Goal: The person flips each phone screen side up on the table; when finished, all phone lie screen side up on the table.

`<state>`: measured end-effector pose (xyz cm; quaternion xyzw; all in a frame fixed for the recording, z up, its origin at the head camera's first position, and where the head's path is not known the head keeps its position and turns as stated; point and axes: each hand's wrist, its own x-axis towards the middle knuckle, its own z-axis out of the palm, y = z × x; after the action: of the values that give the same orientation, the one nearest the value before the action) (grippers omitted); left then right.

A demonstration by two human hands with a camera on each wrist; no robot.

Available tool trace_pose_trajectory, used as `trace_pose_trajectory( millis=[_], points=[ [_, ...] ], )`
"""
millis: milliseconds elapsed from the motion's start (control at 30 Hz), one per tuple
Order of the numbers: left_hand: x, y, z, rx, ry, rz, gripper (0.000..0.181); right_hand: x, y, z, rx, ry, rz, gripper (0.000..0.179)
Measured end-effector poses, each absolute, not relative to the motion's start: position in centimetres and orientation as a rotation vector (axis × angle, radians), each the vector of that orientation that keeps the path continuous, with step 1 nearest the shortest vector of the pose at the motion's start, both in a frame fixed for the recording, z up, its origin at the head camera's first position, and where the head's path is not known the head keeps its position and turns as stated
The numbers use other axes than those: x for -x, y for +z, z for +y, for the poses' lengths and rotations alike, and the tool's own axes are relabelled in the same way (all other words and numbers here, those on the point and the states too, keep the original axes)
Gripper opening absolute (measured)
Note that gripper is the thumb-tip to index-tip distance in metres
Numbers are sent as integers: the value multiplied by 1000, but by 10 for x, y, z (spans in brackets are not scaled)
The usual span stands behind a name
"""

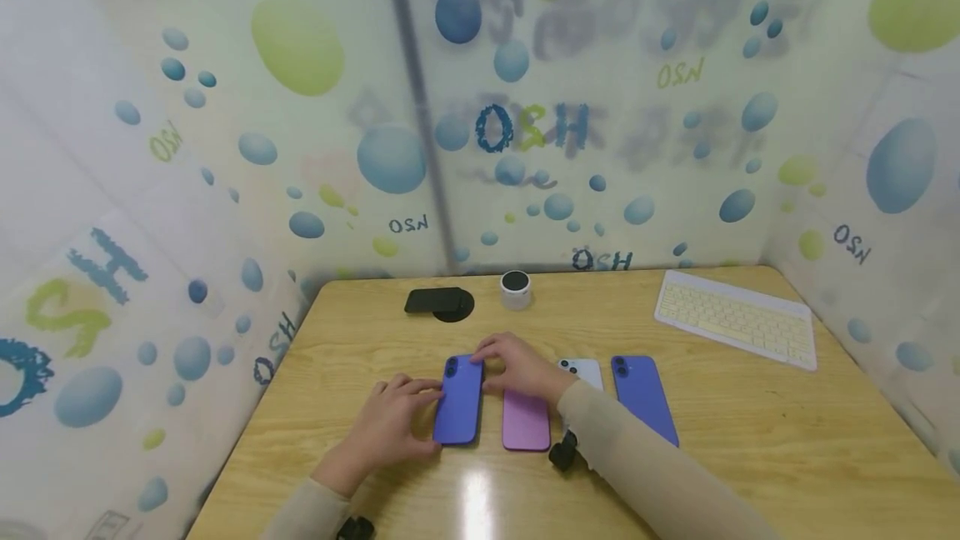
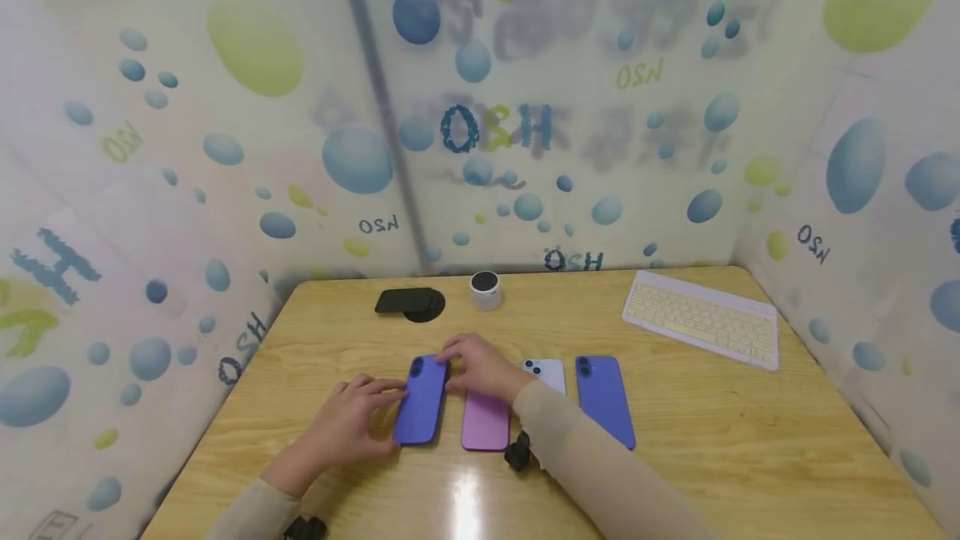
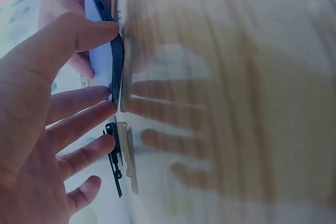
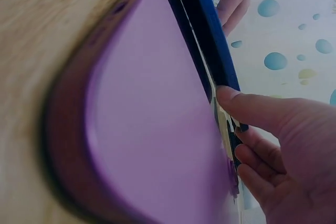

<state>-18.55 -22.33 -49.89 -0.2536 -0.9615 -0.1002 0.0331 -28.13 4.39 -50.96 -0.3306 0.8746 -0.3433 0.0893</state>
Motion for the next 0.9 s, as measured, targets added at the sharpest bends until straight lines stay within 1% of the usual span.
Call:
trace_pose_trajectory(
  millis=[467,900],
  points=[
    [185,-496,-228,778,-513,-2970,64,279,-504,43,980,-1161,2596,43],
    [182,-497,-234,779,-792,-2911,58,278,-495,32,1006,-1164,2683,45]
  ],
)
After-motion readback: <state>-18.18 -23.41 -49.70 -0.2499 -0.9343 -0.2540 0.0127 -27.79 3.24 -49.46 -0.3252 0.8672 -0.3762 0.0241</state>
